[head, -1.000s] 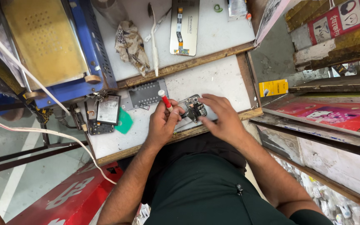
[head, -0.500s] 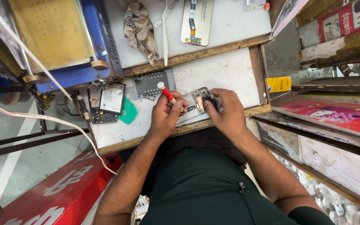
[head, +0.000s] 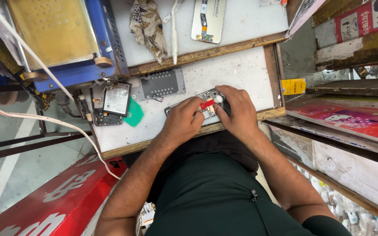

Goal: The person works on a disassembled smartphone at a cluttered workbench. They wipe the phone's interior with a cloth, use a red-handled screwdriver to adjust internal components, and handle a small black part. The person also picks up and examines a white paper document before continuing to manipulate the phone's internals.

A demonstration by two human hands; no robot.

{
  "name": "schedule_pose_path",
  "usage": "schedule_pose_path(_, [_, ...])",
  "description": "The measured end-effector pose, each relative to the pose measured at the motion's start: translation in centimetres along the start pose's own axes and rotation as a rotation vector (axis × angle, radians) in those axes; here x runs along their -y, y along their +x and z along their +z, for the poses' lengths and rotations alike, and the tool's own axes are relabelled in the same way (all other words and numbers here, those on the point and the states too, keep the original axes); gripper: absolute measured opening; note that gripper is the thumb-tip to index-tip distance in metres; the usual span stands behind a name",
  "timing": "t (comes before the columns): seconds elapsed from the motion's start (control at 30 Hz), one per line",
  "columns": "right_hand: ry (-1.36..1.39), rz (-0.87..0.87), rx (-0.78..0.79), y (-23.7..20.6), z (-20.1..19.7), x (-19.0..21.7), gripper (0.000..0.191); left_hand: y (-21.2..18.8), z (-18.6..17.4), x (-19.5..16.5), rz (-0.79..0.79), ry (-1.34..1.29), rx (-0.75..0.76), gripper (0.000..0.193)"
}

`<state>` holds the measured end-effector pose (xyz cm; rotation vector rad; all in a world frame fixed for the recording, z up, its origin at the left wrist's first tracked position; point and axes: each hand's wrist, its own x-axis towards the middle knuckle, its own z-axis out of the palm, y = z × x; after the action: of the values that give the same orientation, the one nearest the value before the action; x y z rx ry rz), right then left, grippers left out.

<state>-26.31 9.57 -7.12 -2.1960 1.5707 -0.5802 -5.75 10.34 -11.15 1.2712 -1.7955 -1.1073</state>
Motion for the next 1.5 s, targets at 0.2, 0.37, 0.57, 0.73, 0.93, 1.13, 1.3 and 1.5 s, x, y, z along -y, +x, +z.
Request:
schedule_pose_path(0.2, [0.052,0.017,-0.050,-0.5,0.7,-0.7,0.052,1.8,-1.0,-0.2,0.164,0.377,0.165,0.025])
schedule_pose_path(0.37, [0.065,0.014,-0.074,-0.6,0.7,-0.8,0.044,2.0,-0.7,0.1,0.182,0.451,0.187,0.021])
schedule_pose_path(0.57, [0.056,0.019,-0.053,-0.6,1.0,-1.0,0.045,2.1,-0.9,-0.2,0.205,0.509,0.187,0.018])
schedule_pose_path(0.73, [0.047,0.036,-0.025,-0.5,1.0,-1.1,0.045,3.9,-1.4,-0.8,0.161,0.546,0.331,0.016])
schedule_pose_path(0.93, [0.091,0.049,-0.018,-0.5,1.0,-1.1,0.047,4.7,-2.2,-1.1,0.168,0.464,0.370,0.024])
schedule_pose_path(1.13, [0.065,-0.032,-0.086,-0.6,0.9,-1.0,0.046,2.8,-3.5,-0.8,0.131,0.372,0.281,0.024])
schedule_pose_path(1.3, [0.023,-0.003,-0.057,-0.4,1.0,-0.4,0.053,0.5,-4.1,-0.9,-0.065,0.106,0.082,0.024])
schedule_pose_path(1.5, [-0.020,0.018,-0.041,-0.3,1.3,0.8,0.061,-0.2,-1.9,-1.2,0.097,0.071,-0.072,0.027])
